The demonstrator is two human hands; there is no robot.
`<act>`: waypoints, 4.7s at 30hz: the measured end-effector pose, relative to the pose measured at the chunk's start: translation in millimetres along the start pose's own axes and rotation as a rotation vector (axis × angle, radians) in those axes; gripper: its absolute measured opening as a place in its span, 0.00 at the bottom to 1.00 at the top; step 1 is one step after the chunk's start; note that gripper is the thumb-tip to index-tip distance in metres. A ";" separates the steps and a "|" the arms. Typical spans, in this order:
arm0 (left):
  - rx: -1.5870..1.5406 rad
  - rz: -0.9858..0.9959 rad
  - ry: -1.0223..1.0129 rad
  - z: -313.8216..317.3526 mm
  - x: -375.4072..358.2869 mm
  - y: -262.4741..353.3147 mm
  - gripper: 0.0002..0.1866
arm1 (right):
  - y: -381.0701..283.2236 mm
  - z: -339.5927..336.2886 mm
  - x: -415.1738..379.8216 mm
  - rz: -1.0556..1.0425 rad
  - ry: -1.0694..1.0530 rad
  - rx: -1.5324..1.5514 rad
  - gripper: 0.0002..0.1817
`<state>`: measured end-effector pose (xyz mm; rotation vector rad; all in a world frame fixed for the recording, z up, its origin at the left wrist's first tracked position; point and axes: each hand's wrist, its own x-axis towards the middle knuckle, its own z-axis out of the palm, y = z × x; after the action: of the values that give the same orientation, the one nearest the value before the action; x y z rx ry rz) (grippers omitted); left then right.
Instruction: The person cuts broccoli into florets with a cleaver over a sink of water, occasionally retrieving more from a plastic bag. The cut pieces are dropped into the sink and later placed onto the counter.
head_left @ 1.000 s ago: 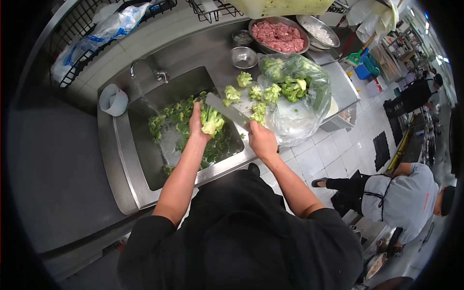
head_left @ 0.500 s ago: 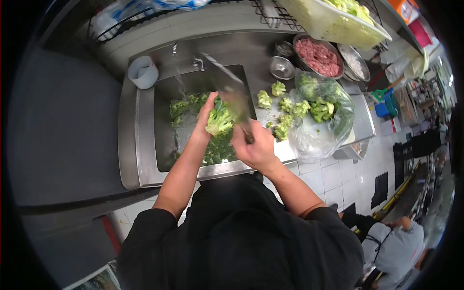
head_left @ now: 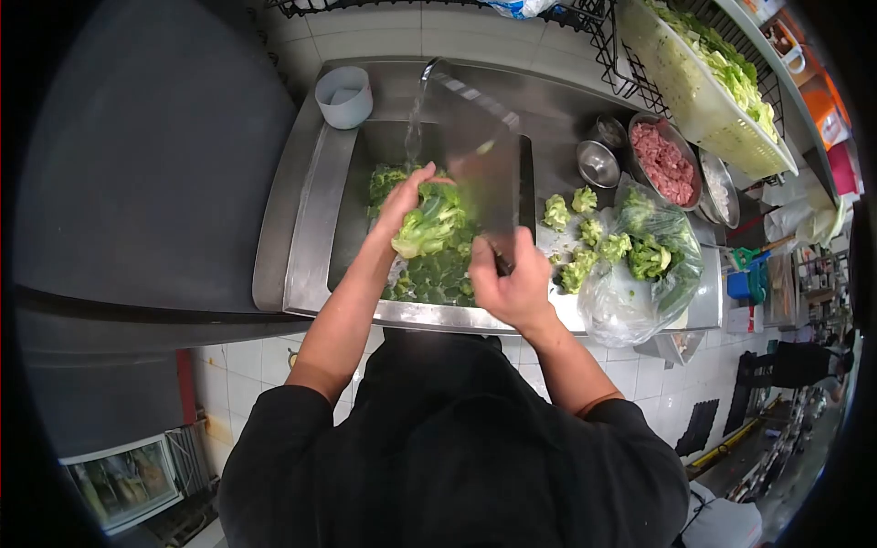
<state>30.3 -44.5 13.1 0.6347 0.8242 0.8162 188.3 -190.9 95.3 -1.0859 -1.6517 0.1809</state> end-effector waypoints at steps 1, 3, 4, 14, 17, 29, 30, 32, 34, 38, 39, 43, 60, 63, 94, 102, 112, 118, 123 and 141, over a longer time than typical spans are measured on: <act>-0.023 0.058 -0.057 -11.4 10.5 -7.8 0.27 | 1.4 5.0 -0.7 -0.041 -0.038 0.003 0.11; 0.023 0.027 -0.135 -1.9 -4.0 7.1 0.27 | 16.1 21.5 -5.1 -0.053 -0.155 -0.023 0.12; 0.024 0.028 -0.138 -5.9 -0.8 3.8 0.27 | 26.1 26.7 -6.2 -0.054 -0.153 -0.024 0.12; -0.014 0.017 0.014 -29.6 -0.1 -21.2 0.19 | 35.5 20.0 -15.1 0.162 -0.102 -0.028 0.09; -0.019 -0.012 -0.003 -40.1 13.7 -31.0 0.20 | 29.2 24.9 -17.8 0.104 -0.091 -0.002 0.08; -0.200 -0.225 0.053 -73.2 25.9 -52.5 0.36 | 106.4 18.7 -50.2 0.591 -0.205 -0.106 0.11; -0.355 -0.266 0.126 -74.9 21.6 -56.5 0.36 | 111.5 16.5 -53.9 0.613 -0.163 -0.075 0.11; -0.482 -0.305 0.239 -75.4 17.4 -66.0 0.36 | 118.4 10.7 -63.9 0.640 -0.172 -0.079 0.13; -0.423 -0.256 0.309 -100.4 37.3 -96.6 0.35 | 116.5 4.2 -71.5 0.726 -0.248 -0.128 0.13; -0.399 -0.181 0.310 -106.8 52.5 -119.6 0.30 | 109.0 -0.3 -89.4 0.788 -0.317 -0.111 0.14; -0.393 -0.188 0.301 -98.3 54.5 -117.0 0.30 | 113.9 3.2 -99.3 0.730 -0.313 -0.142 0.13; -0.229 -0.075 0.225 -48.1 77.0 -111.1 0.27 | 101.6 -0.7 -105.2 0.587 -0.401 -0.346 0.11; 0.493 0.218 0.443 166.0 127.4 -178.3 0.29 | 100.5 -89.1 -107.0 0.800 -0.343 -0.657 0.10; 0.502 0.099 0.395 199.3 107.7 -179.2 0.28 | 126.4 -104.0 -99.2 0.812 -0.322 -0.672 0.08; 0.101 0.017 -0.216 -34.4 35.8 -94.5 0.36 | 122.8 -22.3 -107.8 0.666 -0.105 -0.103 0.20; 0.442 0.329 -0.145 10.2 -24.7 -50.5 0.38 | 60.4 -4.5 -41.1 0.451 -0.245 -0.259 0.27; 0.480 0.443 -0.086 12.3 -47.0 -50.4 0.33 | 65.1 35.4 -26.8 0.394 -0.332 -0.364 0.32; 0.135 0.439 -0.245 -19.3 -47.4 -33.1 0.35 | 80.7 43.5 -14.8 0.609 -0.223 -0.048 0.22; 0.208 0.484 -0.201 -42.2 -47.7 -25.1 0.34 | 115.9 38.6 -20.7 0.677 -0.372 -0.279 0.24; 0.724 0.514 -0.054 -13.4 -72.7 -18.4 0.37 | 44.9 35.5 -9.0 -0.035 -0.302 -0.313 0.26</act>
<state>-4.4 -112.0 19.7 1.5492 0.9189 0.9492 183.5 -157.7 48.0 -1.3122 -2.0163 0.0657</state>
